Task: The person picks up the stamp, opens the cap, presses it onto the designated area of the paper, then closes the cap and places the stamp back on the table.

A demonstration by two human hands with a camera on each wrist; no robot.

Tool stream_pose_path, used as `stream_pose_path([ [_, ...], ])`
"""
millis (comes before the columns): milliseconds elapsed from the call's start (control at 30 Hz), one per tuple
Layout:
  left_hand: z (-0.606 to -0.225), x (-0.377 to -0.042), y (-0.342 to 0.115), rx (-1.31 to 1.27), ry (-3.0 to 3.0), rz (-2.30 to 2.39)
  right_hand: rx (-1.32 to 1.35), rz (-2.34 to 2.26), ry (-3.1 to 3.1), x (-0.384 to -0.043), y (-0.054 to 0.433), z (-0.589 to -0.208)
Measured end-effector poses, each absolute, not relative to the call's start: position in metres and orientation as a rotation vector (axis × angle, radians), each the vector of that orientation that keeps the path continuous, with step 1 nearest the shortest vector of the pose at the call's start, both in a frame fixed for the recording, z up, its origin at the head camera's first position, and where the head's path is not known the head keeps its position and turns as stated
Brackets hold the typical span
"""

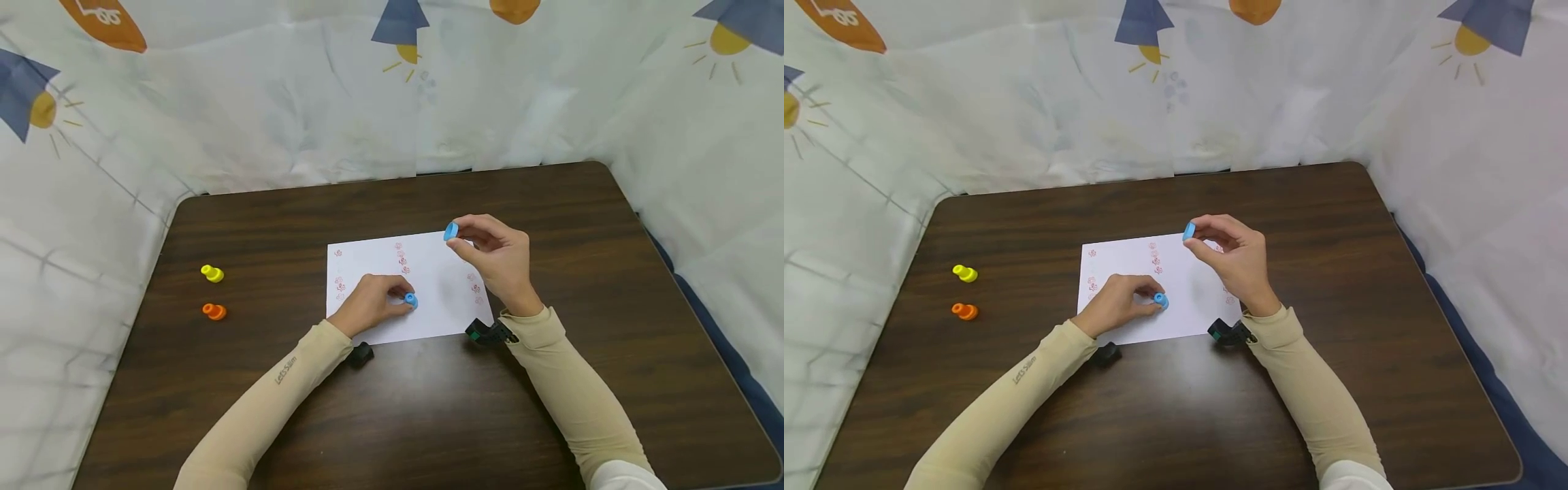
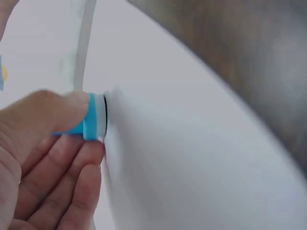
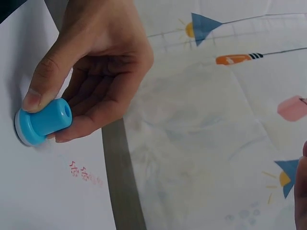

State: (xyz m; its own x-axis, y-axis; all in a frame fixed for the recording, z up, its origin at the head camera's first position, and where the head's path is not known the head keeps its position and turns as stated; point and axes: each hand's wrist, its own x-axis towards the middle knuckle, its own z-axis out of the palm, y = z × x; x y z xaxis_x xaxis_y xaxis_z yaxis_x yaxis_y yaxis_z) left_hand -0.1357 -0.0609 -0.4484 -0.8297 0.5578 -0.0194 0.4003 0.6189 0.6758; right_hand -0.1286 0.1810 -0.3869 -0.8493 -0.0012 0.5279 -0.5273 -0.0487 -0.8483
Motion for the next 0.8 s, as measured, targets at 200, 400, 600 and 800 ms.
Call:
stream_pose_path([
  [200,-0.4519,-0.1389,-0.0621,0.735,2.571,1.042,0.584,1.954,-1.862,-0.1293,0.1837,-0.3862],
  [400,-0.4510,-0.1376,-0.0622,0.732,2.572,1.029,0.576,1.927,-1.859,-0.1293,0.1854,-0.3836],
  [600,-0.4505,-0.1364,-0.0623,0.738,2.577,1.020,0.565,1.943,-1.836,-0.1293,0.1870,-0.3839],
  [800,-0.4501,-0.1372,-0.0646,0.742,2.585,1.073,0.565,1.946,-1.838,-0.1296,0.1871,-0.3844],
])
